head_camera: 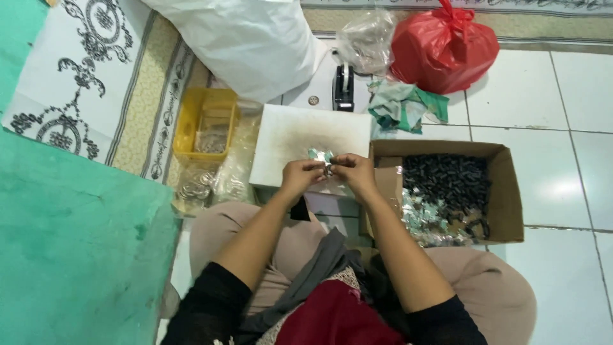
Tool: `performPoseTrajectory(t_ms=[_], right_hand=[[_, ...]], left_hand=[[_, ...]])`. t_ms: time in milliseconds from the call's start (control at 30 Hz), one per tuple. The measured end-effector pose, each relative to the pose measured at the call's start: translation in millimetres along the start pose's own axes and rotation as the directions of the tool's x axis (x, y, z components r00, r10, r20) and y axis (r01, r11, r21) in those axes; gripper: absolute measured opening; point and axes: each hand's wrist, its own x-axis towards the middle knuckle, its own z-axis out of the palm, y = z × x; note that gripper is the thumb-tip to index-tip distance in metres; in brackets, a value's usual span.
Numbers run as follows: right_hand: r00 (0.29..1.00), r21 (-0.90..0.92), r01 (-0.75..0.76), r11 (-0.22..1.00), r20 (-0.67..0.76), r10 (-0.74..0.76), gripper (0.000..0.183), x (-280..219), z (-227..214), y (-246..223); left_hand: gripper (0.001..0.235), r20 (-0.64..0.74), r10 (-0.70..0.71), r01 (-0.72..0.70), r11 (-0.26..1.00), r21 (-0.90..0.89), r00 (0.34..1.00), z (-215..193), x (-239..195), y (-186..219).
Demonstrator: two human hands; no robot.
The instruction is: The person sits on the floor and sorts small metallic components from a cardboard box onto a white tray. They pick up individual pieces, separate them, and place them into a pile on the tray.
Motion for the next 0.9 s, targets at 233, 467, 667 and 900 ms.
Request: performPoseTrajectory(t_ms=[233,467,667,900], right_hand=[[0.998,-0.086,0.013,0.996,-0.064,-0.018,0.028,23,21,-9],[0.973,-0.481,0.203,0.853,0.002,-0.23,0.025,23,29,-15],[0.955,-0.483,0.261,0.836,0.005,-0.296,0.026,-22,-3,-50],[0.982,-0.8,0.167,0.577,0.084,-0.168,0.024,-68,-118,-35]], left_hand=[[0.031,-0.105,0.239,-0.148,0.832,0.534,0.965,-9,58,-28],[0.029,-0.138,0.402,-0.273,0.799,0.536,0.905,-10,26,4],[0.033,-0.094,0.588,-0.417,0.668,0.616,0.803,-10,1,23],[0.036,0.254,0.676,-0.667,0.462,0.585,0.691,20,-32,12]])
